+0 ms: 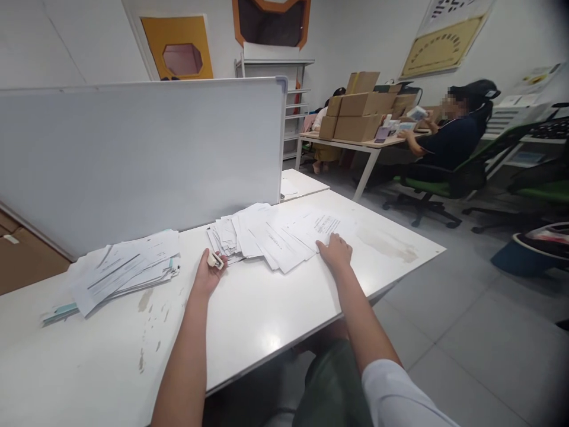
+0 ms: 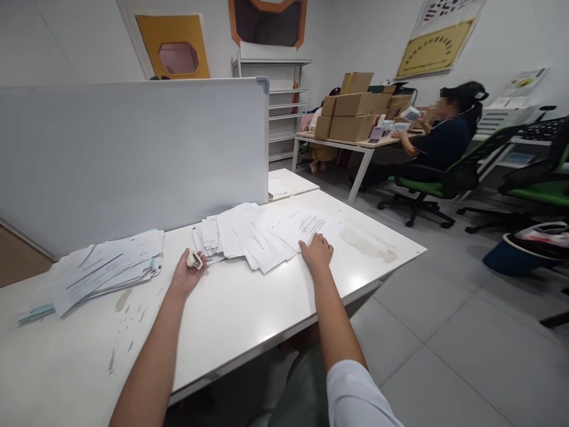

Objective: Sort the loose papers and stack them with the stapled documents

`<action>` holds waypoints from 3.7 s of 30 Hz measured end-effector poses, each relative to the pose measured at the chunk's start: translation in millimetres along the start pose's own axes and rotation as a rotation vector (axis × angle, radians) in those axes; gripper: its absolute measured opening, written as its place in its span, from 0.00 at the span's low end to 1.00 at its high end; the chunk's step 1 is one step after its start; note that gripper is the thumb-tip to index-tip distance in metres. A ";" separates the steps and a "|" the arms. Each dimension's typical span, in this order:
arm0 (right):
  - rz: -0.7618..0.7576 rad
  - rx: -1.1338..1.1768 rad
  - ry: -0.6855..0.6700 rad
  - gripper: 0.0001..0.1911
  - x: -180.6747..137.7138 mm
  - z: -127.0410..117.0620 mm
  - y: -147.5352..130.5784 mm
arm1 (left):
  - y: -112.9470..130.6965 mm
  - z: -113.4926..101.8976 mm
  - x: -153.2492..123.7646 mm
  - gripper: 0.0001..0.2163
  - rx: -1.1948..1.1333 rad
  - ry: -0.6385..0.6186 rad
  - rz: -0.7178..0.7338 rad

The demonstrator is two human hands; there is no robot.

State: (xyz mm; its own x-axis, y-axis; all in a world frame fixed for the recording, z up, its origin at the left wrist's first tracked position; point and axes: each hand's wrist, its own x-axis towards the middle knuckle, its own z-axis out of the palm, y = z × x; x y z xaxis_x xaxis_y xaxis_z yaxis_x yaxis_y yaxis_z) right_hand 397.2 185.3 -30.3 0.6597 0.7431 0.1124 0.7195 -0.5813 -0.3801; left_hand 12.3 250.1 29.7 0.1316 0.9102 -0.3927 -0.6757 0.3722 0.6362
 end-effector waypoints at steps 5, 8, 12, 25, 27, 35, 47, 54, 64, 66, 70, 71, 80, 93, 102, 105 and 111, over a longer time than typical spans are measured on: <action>0.016 0.001 -0.024 0.35 3.5 -4.2 0.1 | -0.7 0.4 -0.4 0.12 0.003 0.009 -0.013; -0.010 -0.019 -0.047 0.34 10.5 -11.7 10.3 | -0.7 -0.4 -0.4 0.12 0.005 0.010 -0.014; -0.086 -0.081 -0.079 0.31 19.4 -18.3 24.0 | 0.4 0.0 1.3 0.12 0.013 0.005 -0.025; -0.113 -0.116 -0.081 0.35 18.8 -0.2 9.9 | -0.1 -4.0 -3.3 0.11 -0.019 0.011 0.001; -0.109 -0.105 -0.084 0.36 21.4 -0.6 10.6 | 0.2 -4.2 -2.5 0.11 -0.008 0.020 0.003; -0.126 -0.086 -0.025 0.34 26.3 -2.6 9.5 | 0.7 -4.6 0.7 0.12 0.044 0.017 0.024; -0.230 -0.098 0.116 0.22 14.0 -12.5 7.3 | 0.0 -5.5 4.8 0.12 0.045 0.030 0.007; -0.381 0.390 0.177 0.22 -35.8 -10.3 2.5 | -0.9 -8.8 4.3 0.11 0.040 -0.003 0.026; -0.591 0.628 -0.275 0.25 -230.7 5.4 -71.9 | -11.5 -6.0 -0.8 0.03 0.073 -0.092 0.086; -0.671 0.591 -0.273 0.28 -246.4 1.8 -88.6 | -14.0 -3.9 -3.2 0.01 0.089 -0.103 0.095; -0.777 0.456 -0.303 0.29 -263.3 -2.2 -109.4 | -17.4 -3.8 -0.6 0.03 0.078 -0.084 0.086; -0.793 0.416 -0.334 0.30 -265.8 -2.8 -112.4 | -17.9 -4.3 1.2 0.03 0.077 -0.081 0.083; -0.893 0.256 -0.531 0.51 -271.9 -23.3 -100.9 | -17.6 -6.9 8.3 0.03 0.116 -0.151 0.078; 0.203 1.216 -0.234 0.21 -295.3 -32.6 -32.0 | -20.2 -0.8 7.6 0.04 0.140 -0.155 0.081; 0.548 1.634 -0.993 0.21 -320.8 -63.6 -59.0 | -19.1 1.2 12.4 0.06 0.141 -0.151 0.075; 0.492 1.722 -1.173 0.21 -330.9 -71.0 -70.8 | -19.2 1.1 11.6 0.05 0.132 -0.131 0.070; 0.546 1.777 -0.954 0.19 -342.4 -53.7 -73.7 | -19.2 -1.1 12.4 0.06 0.114 -0.143 0.070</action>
State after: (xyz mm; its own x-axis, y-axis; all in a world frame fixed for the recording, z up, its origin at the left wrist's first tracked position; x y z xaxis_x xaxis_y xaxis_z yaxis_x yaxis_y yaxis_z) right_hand 129.9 -44.1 8.5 -0.0260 0.8828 -0.4691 -0.7866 -0.3076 -0.5354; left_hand 26.2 254.0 11.9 0.1949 0.9480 -0.2518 -0.6011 0.3182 0.7330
